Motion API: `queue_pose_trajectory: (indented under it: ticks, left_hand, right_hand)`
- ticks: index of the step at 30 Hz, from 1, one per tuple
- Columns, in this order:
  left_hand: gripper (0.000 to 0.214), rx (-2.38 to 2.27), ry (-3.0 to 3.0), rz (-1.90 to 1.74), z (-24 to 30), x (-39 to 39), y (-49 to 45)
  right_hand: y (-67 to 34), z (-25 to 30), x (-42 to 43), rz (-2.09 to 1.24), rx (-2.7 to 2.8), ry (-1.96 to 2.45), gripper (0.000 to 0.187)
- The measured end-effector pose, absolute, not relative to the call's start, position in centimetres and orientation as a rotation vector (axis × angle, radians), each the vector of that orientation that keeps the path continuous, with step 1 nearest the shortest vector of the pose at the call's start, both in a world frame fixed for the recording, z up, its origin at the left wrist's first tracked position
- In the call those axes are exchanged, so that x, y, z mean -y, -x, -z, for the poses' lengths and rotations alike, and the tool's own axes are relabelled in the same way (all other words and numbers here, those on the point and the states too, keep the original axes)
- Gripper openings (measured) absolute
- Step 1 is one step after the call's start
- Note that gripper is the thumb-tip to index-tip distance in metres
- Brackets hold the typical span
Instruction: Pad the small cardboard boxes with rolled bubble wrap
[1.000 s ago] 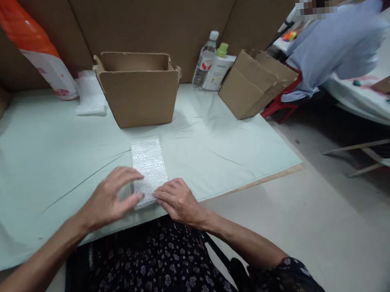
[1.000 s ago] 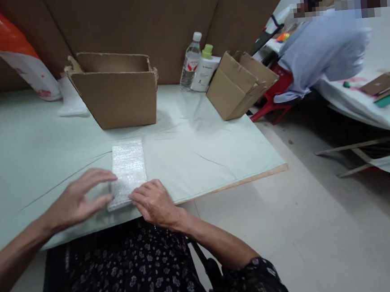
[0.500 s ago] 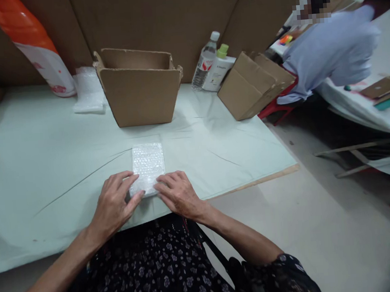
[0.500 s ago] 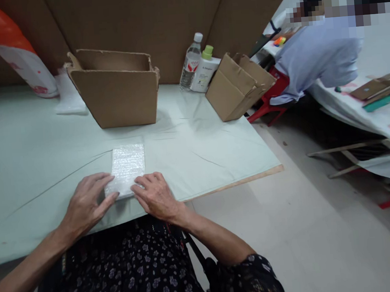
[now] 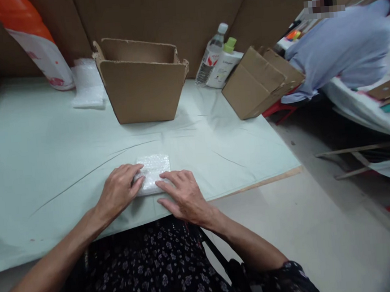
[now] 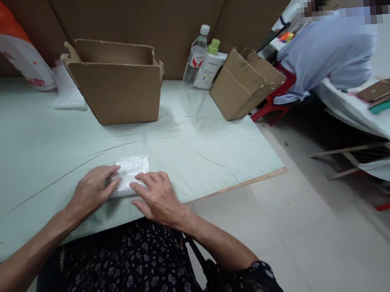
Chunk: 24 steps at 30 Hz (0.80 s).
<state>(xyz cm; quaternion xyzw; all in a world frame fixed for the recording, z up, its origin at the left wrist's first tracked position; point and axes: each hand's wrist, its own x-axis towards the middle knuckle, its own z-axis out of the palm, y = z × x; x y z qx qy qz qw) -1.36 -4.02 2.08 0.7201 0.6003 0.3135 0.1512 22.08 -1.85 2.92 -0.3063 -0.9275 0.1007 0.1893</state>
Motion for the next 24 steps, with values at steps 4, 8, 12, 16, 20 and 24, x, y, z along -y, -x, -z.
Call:
queue_pose_trajectory:
  ticks: [4, 8, 12, 16, 20, 24]
  left_hand:
    - [0.041, -1.871, -1.697, -0.989, -2.7, 4.9, 1.5]
    - [0.059, -1.697, -0.973, -1.137, -3.6, 8.0, 0.7]
    - [0.073, -1.403, -0.666, -1.208, -3.7, 8.6, -1.1]
    - [0.066, -1.537, -0.797, -1.18, -3.4, 7.9, -1.9]
    - [0.04, -1.596, -1.231, -1.08, -3.4, 8.0, -1.9]
    - [0.034, -1.612, -1.529, -1.075, -4.2, 6.8, -1.1]
  right_hand:
    - [-21.2, -1.8, 0.1, -0.408, 2.589, 0.926, 0.026]
    - [-20.8, -1.5, -0.4, -0.756, 2.233, 1.036, 0.024]
    - [-20.7, -2.4, 0.5, -1.062, 2.122, 0.964, 0.021]
    - [-21.6, -3.4, 0.1, -1.047, 2.179, 0.911, 0.035]
    - [-22.4, -4.1, -1.3, -1.34, 2.175, 0.8, 0.075]
    - [-22.0, -4.3, -2.6, -1.327, 2.139, 0.819, 0.029]
